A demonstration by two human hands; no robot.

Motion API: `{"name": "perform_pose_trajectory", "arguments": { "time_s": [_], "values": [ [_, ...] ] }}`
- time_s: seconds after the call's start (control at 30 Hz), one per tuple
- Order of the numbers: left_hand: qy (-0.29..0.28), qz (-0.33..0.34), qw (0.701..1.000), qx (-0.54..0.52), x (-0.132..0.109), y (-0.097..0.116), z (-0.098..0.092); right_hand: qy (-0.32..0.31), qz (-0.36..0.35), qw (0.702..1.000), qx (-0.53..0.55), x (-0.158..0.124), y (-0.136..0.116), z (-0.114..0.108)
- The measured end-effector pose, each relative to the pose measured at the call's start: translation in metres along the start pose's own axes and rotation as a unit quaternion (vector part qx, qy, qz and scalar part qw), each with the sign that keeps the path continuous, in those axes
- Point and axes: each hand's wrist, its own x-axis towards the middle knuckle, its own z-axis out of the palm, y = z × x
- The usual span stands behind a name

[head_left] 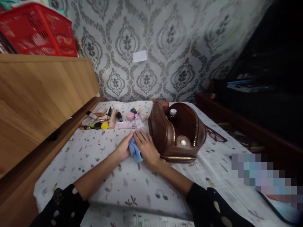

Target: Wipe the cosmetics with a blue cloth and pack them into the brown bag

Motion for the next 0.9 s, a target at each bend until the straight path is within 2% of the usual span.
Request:
{"name": "perform_pose_trajectory", "arguments": {
  "time_s": [0.07,0.17,0.33,0.53,0.63,0.73,0.9],
  "values": [
    [0.007,0.011,1.000,-0.024,0.000,-0.001,-0.005,-0.012,-0.026,0.999,0.025,0.004,0.004,0.008],
    [-0.015,0.028,0.999,-0.029,0.001,-0.001,-0.011,0.029,-0.052,0.995,0.083,0.005,0.007,0.011],
    [-0.032,0.034,0.999,-0.024,-0.001,-0.005,-0.011,0.122,-0.025,0.984,0.129,0.001,0.004,0.012],
    [-0.057,0.067,0.993,0.079,-0.007,-0.003,-0.008,0.144,-0.004,0.980,0.140,0.000,0.002,0.011],
    [-0.068,0.123,0.977,0.159,-0.006,-0.002,-0.008,0.144,0.031,0.977,0.155,-0.001,0.002,0.011],
    [-0.080,0.179,0.949,0.247,-0.005,0.000,-0.009,0.145,0.064,0.972,0.173,-0.002,0.003,0.012],
    [-0.104,0.223,0.914,0.322,-0.008,0.006,-0.008,0.138,0.064,0.970,0.192,-0.001,0.004,0.012]
  ]
}}
